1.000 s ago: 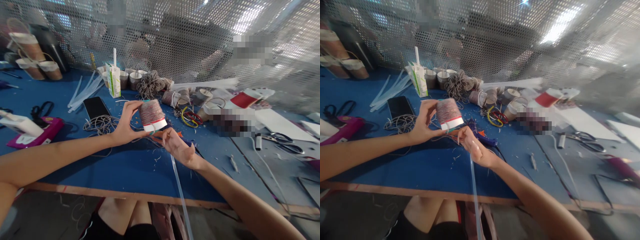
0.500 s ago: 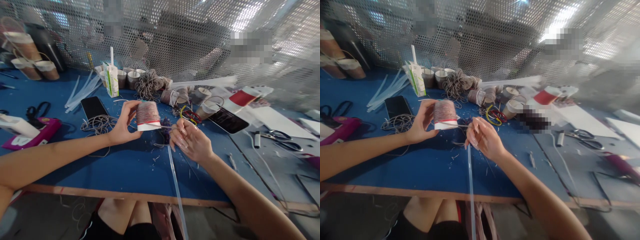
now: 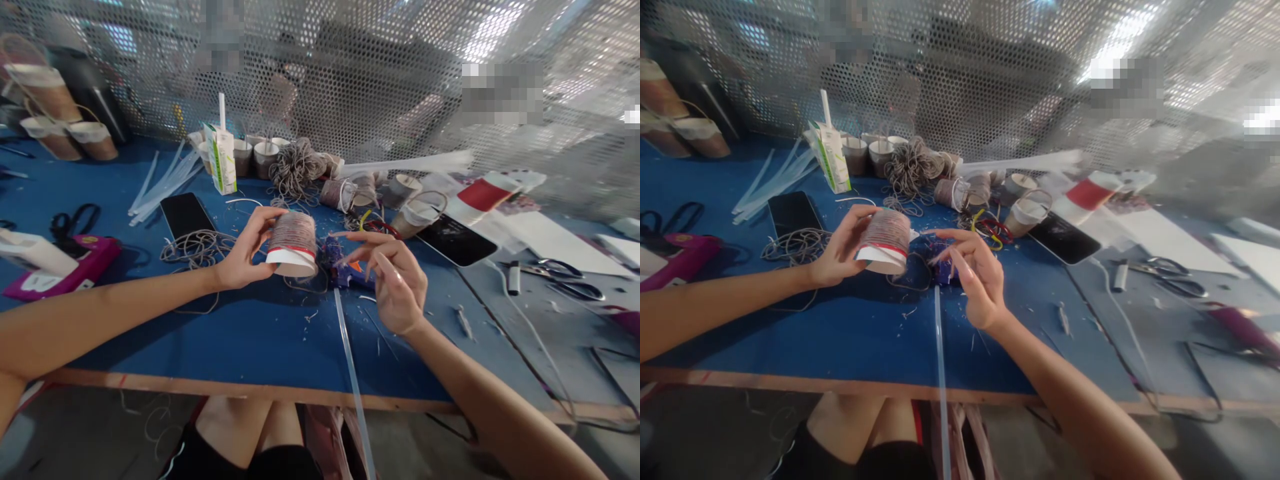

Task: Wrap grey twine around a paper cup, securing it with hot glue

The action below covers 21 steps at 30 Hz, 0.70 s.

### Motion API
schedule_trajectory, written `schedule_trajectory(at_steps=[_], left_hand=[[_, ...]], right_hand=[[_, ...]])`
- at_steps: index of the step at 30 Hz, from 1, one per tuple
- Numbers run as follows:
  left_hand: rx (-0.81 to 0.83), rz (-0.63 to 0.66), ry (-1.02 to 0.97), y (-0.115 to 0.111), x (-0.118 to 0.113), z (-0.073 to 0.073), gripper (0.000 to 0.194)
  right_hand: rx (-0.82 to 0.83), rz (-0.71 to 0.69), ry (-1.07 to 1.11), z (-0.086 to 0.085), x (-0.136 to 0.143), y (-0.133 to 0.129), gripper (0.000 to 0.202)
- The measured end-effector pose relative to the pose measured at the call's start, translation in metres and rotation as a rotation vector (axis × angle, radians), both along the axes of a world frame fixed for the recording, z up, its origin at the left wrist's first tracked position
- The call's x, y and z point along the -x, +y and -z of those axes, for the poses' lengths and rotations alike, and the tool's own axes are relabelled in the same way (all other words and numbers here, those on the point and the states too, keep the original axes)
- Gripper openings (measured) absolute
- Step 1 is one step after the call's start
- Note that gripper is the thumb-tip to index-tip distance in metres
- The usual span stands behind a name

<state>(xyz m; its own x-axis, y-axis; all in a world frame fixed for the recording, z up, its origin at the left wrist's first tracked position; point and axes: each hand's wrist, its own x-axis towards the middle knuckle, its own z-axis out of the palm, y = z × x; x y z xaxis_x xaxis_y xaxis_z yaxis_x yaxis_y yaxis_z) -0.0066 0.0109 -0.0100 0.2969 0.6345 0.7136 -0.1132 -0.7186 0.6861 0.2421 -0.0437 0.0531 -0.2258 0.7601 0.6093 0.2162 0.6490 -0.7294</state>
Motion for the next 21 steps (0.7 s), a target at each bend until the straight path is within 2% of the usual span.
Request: schedule_trajectory(at_steps=[2, 4, 7, 11, 15, 21], left_hand=[[-0.022, -0.05, 0.04, -0.001, -0.001, -0.002, 0.069], [-0.051, -0.097, 0.077, -0.003, -0.002, -0.004, 0.07], [-0.078, -0.135, 0.103, -0.006, -0.003, -0.008, 0.071], [-0.063, -0.133, 0.089, -0.008, -0.005, -0.009, 0.069], [-0.037, -0.086, 0.037, -0.009, -0.006, -0.008, 0.068], [-0.037, -0.023, -0.029, -0.005, -0.004, -0.003, 0.072]], right_hand=[[0.192, -0.209, 0.109, -0.002, 0.003, -0.007, 0.027], [0.33, -0.398, 0.122, -0.003, 0.006, -0.013, 0.027], [0.412, -0.556, 0.066, -0.002, 0.009, -0.017, 0.028], [0.429, -0.545, 0.068, 0.001, 0.007, -0.014, 0.033], [0.479, -0.488, 0.17, -0.002, 0.006, -0.01, 0.038], [0.565, -0.474, 0.294, -0.007, 0.007, -0.004, 0.047]])
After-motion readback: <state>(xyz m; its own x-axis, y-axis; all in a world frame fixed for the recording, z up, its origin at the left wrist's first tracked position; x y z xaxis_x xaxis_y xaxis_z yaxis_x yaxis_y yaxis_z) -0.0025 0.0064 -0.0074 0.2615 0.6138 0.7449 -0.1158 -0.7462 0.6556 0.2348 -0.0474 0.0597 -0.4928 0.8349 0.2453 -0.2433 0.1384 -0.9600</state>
